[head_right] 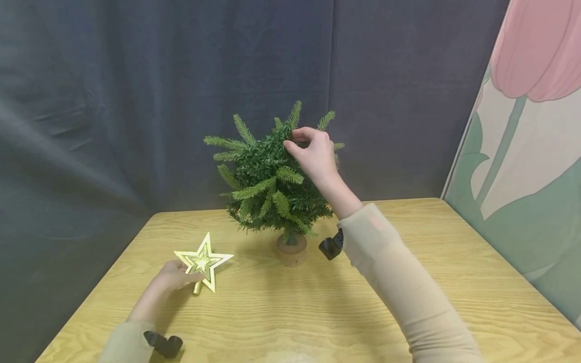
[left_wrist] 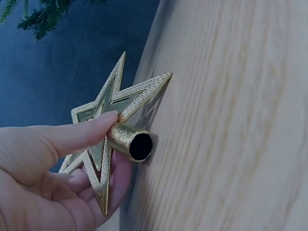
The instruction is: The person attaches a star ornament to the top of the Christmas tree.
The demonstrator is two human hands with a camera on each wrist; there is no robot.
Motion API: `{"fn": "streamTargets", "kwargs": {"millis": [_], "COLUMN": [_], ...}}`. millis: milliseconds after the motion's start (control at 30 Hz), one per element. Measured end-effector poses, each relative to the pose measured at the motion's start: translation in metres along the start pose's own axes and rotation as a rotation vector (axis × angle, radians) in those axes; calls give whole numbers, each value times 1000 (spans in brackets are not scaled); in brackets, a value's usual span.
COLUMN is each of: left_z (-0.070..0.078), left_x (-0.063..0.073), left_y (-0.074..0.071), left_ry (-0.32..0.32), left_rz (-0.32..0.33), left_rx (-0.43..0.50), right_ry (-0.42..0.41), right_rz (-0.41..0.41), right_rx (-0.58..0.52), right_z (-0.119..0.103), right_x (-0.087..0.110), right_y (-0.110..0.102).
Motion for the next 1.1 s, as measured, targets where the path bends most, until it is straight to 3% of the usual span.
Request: {"fn": "streamTargets", "kwargs": {"millis": [133, 367, 633, 833, 1100], "left_z": [-3, -6, -1, 24, 72], "left_x": [-1, -1, 1, 13, 50], "left_y": [0, -1, -5, -19, -44], "left_ry": [-8, 1, 50, 132, 248], "left_rz": [-26, -67, -188, -169, -102], "left_rx": [82, 121, 484, 774, 980], "right_ry": [-9, -21, -33, -35, -23], "right_rz": [20, 36, 34, 42, 41], "right_rx": [-8, -3, 3, 3, 8], "right_z": [0, -2, -2, -1, 2], "right_x": [0, 1, 2, 1, 1], "right_y": [0, 0, 1, 0, 1]}}
Point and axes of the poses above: each hand's wrist, its own x-axis away from the middle knuckle, its own y-axis out of the palm, z = x × y, the point moved 6 cm from there along -x, towards the middle knuckle, and after that the axes turned 6 degrees about -y, right-handed, at the moved point
